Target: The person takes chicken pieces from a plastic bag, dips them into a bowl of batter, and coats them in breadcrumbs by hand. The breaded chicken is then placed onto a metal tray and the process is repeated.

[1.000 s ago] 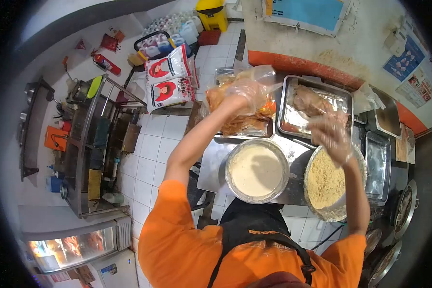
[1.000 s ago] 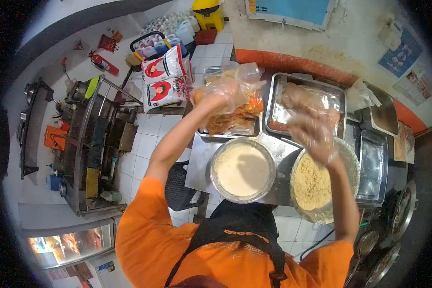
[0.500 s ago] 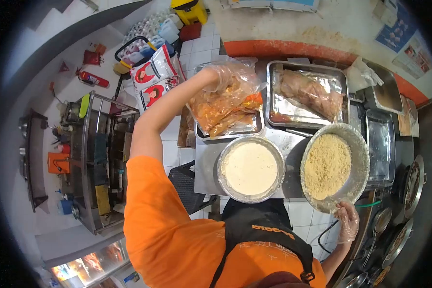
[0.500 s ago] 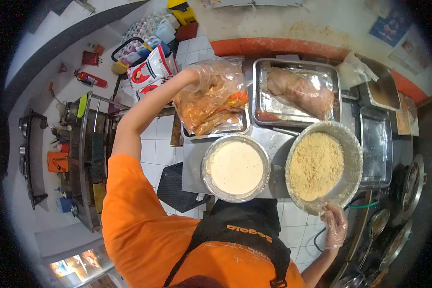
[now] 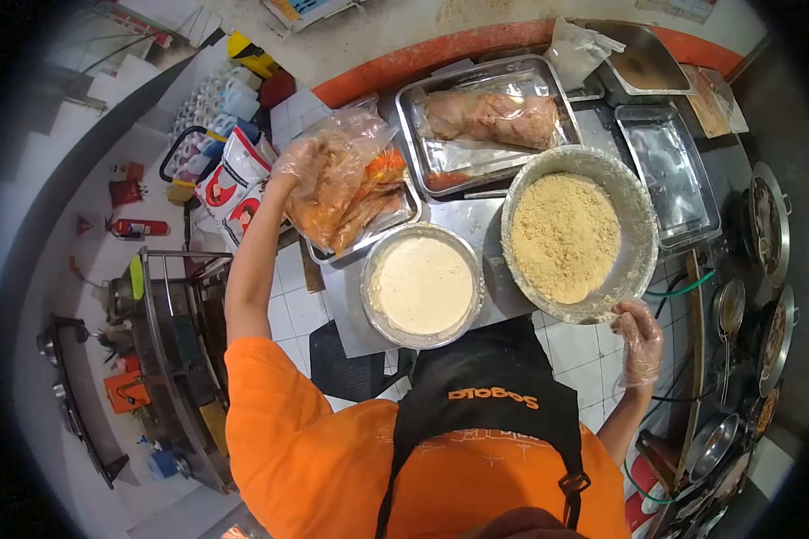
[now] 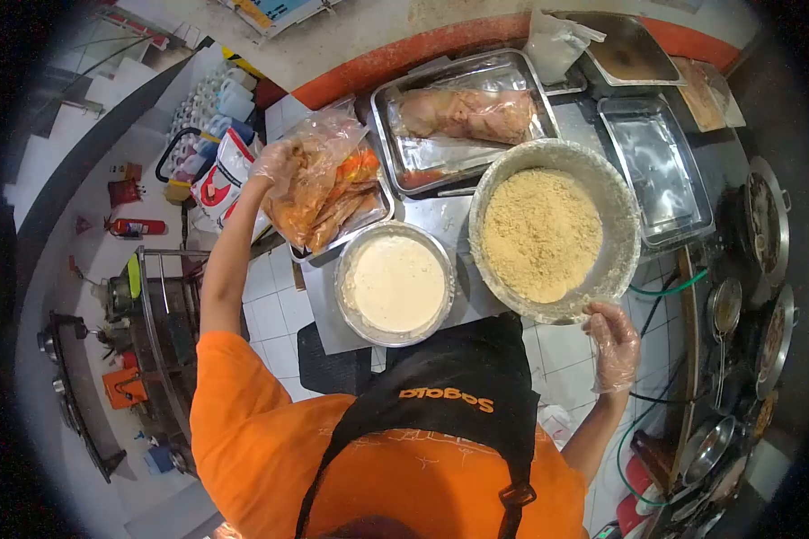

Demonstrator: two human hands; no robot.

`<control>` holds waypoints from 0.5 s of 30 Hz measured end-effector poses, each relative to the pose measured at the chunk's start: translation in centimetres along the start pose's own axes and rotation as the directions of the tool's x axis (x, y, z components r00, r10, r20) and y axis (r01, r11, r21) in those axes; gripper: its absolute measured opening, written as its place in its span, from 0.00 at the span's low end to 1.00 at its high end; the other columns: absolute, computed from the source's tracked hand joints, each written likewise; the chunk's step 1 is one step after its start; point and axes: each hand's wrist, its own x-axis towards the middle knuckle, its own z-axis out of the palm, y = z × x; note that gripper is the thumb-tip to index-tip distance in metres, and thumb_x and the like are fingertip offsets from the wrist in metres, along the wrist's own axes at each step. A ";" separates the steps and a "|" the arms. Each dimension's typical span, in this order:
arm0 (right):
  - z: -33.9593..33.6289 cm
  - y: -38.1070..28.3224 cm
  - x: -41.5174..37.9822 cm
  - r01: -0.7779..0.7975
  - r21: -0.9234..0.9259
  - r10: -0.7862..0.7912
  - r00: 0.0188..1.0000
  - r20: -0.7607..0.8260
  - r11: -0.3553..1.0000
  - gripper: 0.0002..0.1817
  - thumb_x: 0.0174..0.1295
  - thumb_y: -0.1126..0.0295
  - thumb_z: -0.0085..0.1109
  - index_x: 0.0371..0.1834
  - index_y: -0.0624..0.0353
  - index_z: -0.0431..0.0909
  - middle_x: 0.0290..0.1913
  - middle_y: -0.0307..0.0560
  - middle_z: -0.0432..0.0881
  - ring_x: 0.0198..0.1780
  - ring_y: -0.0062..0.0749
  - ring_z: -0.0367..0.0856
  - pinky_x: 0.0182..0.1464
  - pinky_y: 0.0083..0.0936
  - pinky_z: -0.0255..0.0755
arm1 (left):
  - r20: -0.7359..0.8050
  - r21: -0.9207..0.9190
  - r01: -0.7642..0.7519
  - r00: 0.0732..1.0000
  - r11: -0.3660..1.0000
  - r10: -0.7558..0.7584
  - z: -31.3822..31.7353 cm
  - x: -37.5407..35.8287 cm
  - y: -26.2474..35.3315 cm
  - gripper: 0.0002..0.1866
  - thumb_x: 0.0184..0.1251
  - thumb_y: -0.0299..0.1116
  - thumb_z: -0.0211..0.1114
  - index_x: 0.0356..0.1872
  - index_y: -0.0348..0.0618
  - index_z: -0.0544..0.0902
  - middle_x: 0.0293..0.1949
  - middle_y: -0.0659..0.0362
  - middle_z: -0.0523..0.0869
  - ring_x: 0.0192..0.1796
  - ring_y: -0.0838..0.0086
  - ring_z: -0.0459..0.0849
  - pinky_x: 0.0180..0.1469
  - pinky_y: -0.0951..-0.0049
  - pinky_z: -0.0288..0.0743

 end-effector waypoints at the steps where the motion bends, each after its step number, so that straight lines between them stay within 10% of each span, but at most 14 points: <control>1: -0.5 -0.3 0.5 0.017 0.002 -0.017 1.000 -0.004 1.000 0.11 0.68 0.67 0.65 0.48 0.62 0.83 0.44 0.44 0.85 0.39 0.24 0.79 0.46 0.24 0.74 | -0.006 0.002 0.012 1.000 1.000 -0.012 -0.2 -0.4 -0.3 0.12 0.63 0.33 0.63 0.46 0.44 0.86 0.38 0.46 0.88 0.43 0.54 0.88 0.46 0.59 0.80; 8: -2.2 -2.0 5.7 0.175 -0.168 -0.143 0.973 0.183 0.970 0.10 0.69 0.73 0.61 0.51 0.64 0.82 0.46 0.44 0.85 0.51 0.27 0.80 0.54 0.26 0.73 | -0.362 -0.142 0.028 0.929 0.990 -0.078 -0.8 -4.7 -1.4 0.13 0.63 0.30 0.63 0.48 0.46 0.88 0.41 0.51 0.90 0.42 0.62 0.89 0.48 0.66 0.81; 10: -2.3 -2.2 7.3 0.261 -0.180 -0.216 0.948 0.235 0.948 0.10 0.69 0.74 0.61 0.51 0.65 0.82 0.47 0.46 0.86 0.52 0.29 0.82 0.57 0.28 0.73 | -0.412 -0.561 0.145 0.805 0.815 -0.427 -1.5 -5.5 0.3 0.11 0.59 0.34 0.66 0.43 0.49 0.89 0.38 0.50 0.89 0.43 0.54 0.88 0.49 0.60 0.80; 13: -1.9 -2.7 8.7 0.329 -0.251 -0.250 0.920 0.301 0.910 0.10 0.68 0.75 0.61 0.50 0.65 0.83 0.47 0.47 0.86 0.50 0.29 0.83 0.55 0.28 0.75 | -0.466 -0.436 0.180 0.793 0.882 -0.392 -2.7 -5.9 1.3 0.12 0.60 0.34 0.65 0.44 0.49 0.89 0.37 0.49 0.90 0.41 0.56 0.89 0.48 0.63 0.80; 15: -1.7 -3.3 8.9 0.364 -0.264 -0.266 0.901 0.342 0.893 0.10 0.70 0.75 0.59 0.52 0.65 0.81 0.47 0.45 0.84 0.51 0.28 0.81 0.56 0.26 0.73 | -0.453 -0.422 0.254 0.772 0.870 -0.445 -3.5 -5.5 1.1 0.12 0.64 0.32 0.64 0.46 0.47 0.89 0.34 0.58 0.91 0.37 0.74 0.88 0.43 0.72 0.80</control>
